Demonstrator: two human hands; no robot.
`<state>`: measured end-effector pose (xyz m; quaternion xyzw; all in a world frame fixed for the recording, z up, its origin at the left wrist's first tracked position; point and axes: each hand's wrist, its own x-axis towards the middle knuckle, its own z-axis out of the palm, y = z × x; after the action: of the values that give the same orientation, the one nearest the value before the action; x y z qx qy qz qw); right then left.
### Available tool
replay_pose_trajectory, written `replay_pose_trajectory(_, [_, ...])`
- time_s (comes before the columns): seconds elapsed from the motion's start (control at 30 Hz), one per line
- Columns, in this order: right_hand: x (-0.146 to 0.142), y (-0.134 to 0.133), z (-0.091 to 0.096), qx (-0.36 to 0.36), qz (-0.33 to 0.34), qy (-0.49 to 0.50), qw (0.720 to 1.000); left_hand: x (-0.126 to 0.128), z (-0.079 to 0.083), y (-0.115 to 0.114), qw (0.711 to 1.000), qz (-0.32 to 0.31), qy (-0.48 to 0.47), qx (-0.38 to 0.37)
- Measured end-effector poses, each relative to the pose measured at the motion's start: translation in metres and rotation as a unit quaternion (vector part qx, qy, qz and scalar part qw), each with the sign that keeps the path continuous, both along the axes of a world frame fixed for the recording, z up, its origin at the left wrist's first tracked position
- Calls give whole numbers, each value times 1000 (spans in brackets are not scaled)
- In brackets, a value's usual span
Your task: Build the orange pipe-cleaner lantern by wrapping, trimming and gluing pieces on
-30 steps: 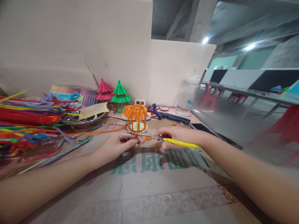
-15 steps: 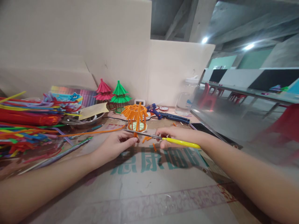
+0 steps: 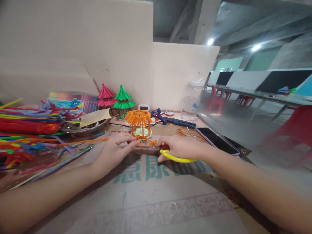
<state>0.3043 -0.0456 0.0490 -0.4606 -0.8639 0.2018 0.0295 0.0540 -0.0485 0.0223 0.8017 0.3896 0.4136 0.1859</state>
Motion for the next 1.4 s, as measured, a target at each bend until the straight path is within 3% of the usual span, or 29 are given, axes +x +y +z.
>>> replay_pose_trajectory(0.17, [-17, -18, -9, 61, 14, 3, 998, -1, 0, 9, 997, 17, -11, -80])
replay_pose_trajectory(0.37, [-20, -27, 2, 86, 57, 0, 995, 2, 1, 8, 984, 31, -57, -164])
replay_pose_trajectory(0.5, [-18, -19, 4, 108, 2, 19, 994, 2, -1, 10, 986, 30, -57, -154])
replay_pose_trajectory(0.63, [-19, 4, -10, 176, -60, 50, 981, 3, -4, 10, 979, -5, -80, -187])
replay_pose_trajectory(0.8, [-24, 25, -28, 160, -81, 48, 983, 3, -4, 9, 988, -10, -44, -150])
replay_pose_trajectory(1.0, [-23, 22, -34, 186, -87, 63, 977, 4, -1, 5, 981, -36, -55, -183])
replay_pose_trajectory(1.1, [-26, 15, -34, 201, -95, 125, 967, 4, 0, 5, 988, -26, -37, -144])
replay_pose_trajectory(1.17, [-32, 9, -33, 161, -87, 207, 961, 4, 0, 5, 990, -28, -28, -135])
replay_pose_trajectory(1.3, [-46, -1, -29, -33, -101, 380, 919, 4, -3, 4, 986, -49, -31, -154])
replay_pose_trajectory(1.4, [-53, -4, -30, -78, -129, 415, 897, 3, -4, 5, 990, -69, -4, -127])
